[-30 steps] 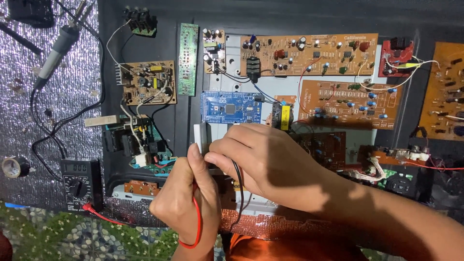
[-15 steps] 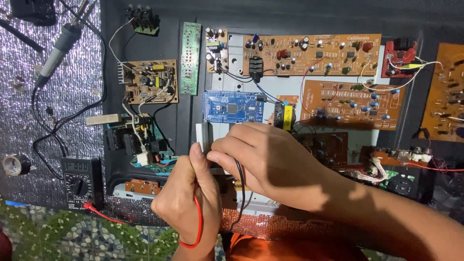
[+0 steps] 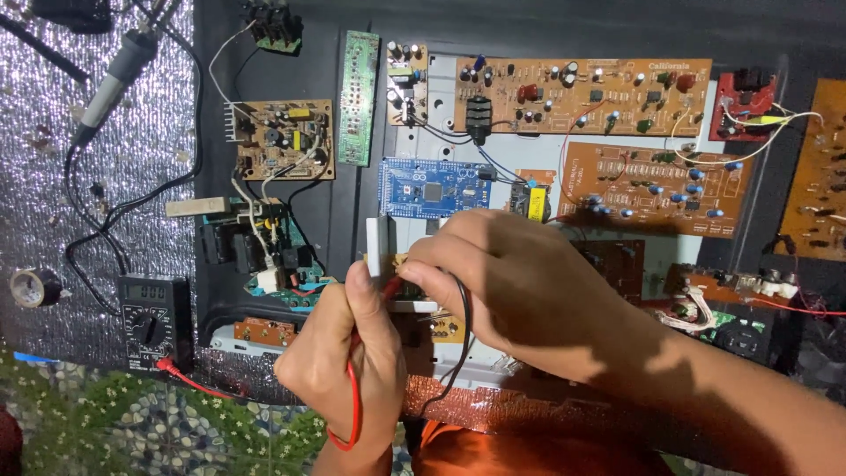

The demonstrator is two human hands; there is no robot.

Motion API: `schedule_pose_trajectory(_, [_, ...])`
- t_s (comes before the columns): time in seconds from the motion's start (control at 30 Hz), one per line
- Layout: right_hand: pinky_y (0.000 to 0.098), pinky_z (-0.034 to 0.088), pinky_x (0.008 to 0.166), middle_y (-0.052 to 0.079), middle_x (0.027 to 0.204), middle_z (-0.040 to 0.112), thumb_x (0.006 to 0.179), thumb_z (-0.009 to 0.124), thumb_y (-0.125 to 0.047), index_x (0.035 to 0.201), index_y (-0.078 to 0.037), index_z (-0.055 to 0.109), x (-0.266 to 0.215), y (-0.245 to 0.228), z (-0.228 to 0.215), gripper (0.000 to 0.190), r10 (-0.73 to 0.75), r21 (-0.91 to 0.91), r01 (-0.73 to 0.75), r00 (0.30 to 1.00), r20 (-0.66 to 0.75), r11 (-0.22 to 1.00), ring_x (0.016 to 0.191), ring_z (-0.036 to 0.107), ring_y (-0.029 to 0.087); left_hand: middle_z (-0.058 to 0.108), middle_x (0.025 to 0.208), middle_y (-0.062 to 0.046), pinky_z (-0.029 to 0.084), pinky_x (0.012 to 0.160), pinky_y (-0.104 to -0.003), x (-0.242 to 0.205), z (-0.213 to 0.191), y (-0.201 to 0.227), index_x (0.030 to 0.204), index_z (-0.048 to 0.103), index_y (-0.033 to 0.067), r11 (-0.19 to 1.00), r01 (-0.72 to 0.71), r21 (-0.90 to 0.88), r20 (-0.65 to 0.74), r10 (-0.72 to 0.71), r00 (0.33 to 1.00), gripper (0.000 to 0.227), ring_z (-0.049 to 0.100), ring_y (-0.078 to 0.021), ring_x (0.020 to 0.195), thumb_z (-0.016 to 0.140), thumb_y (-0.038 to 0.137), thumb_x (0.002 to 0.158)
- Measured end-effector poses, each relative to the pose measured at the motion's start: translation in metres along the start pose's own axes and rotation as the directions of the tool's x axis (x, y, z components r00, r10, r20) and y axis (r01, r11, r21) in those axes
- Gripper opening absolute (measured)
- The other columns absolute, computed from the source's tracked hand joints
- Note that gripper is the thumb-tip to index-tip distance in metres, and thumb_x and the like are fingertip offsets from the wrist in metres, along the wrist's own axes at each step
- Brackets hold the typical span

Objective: The person uses a multimeter to test various points on a circuit board. They hold the red and black probes in their hands and touch them to different components on the board while observing the multimeter display.

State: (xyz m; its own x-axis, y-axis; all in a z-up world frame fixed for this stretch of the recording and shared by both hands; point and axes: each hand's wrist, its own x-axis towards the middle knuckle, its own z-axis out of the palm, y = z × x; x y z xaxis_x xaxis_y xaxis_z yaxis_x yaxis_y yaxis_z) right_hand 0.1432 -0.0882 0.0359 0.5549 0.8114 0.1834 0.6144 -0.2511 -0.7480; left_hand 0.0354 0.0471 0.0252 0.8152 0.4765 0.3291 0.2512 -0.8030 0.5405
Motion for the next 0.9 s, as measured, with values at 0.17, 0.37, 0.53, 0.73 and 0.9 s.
schedule_pose_trajectory(0.17, [0.0385, 0.055, 0.067, 0.009, 0.088, 0.067, 0.1, 0.067, -0.011, 0.102, 0.0, 0.07, 0.0, 0.001, 0.007, 0.011, 0.008, -0.007, -0.007, 1.0, 0.01, 1.0, 0.074, 0.064, 0.026, 0.029, 0.054, -0.005, 0.02, 0.047, -0.036, 0.0, 0.003, -0.002, 0.064, 0.041, 0.0057, 1.0, -0.006, 0.006, -0.029, 0.006, 1.0, 0.046, 0.019, -0.0177, 0.051, 0.056, 0.011, 0.107])
schedule_pose_trajectory(0.37, [0.0407, 0.055, 0.071, 0.008, 0.092, 0.069, 0.098, 0.07, -0.012, 0.104, -0.002, 0.072, 0.0, 0.003, 0.009, 0.012, 0.012, -0.059, -0.009, 0.999, 0.041, 0.998, 0.078, 0.065, 0.027, 0.028, 0.055, -0.003, 0.018, 0.047, -0.036, 0.003, 0.003, -0.002, 0.065, 0.042, 0.0063, 1.0, -0.018, -0.02, -0.017, 0.017, 1.0, 0.045, 0.018, -0.0155, 0.051, 0.056, 0.013, 0.107])
schedule_pose_trajectory(0.53, [0.0415, 0.055, 0.075, 0.008, 0.092, 0.064, 0.101, 0.066, -0.014, 0.104, -0.003, 0.069, -0.004, 0.003, 0.012, 0.012, -0.004, -0.088, 0.003, 1.0, -0.009, 0.996, 0.084, 0.066, 0.03, 0.025, 0.055, -0.003, 0.019, 0.046, -0.034, 0.005, 0.008, 0.0, 0.064, 0.039, 0.006, 0.998, -0.022, -0.062, -0.04, 0.02, 0.999, 0.046, 0.017, -0.0136, 0.052, 0.057, 0.013, 0.106])
schedule_pose_trajectory(0.73, [0.0438, 0.052, 0.071, 0.012, 0.089, 0.063, 0.102, 0.064, -0.009, 0.109, 0.0, 0.061, -0.006, 0.004, 0.013, 0.012, -0.036, -0.007, 0.036, 0.999, -0.034, 0.999, 0.075, 0.061, 0.032, 0.024, 0.057, -0.002, 0.016, 0.046, -0.034, 0.002, 0.01, -0.002, 0.065, 0.04, 0.0066, 0.999, -0.041, -0.032, -0.038, 0.04, 0.998, 0.046, 0.015, -0.0148, 0.056, 0.058, 0.013, 0.107])
schedule_pose_trajectory(0.9, [0.0438, 0.054, 0.074, 0.01, 0.093, 0.066, 0.101, 0.066, -0.01, 0.109, -0.001, 0.063, -0.006, 0.004, 0.013, 0.013, -0.029, -0.028, 0.028, 0.999, -0.032, 0.999, 0.08, 0.066, 0.032, 0.024, 0.056, -0.002, 0.016, 0.045, -0.033, 0.002, 0.01, -0.003, 0.065, 0.039, 0.0069, 0.999, -0.046, -0.011, -0.039, 0.045, 0.998, 0.047, 0.014, -0.0143, 0.055, 0.059, 0.014, 0.107])
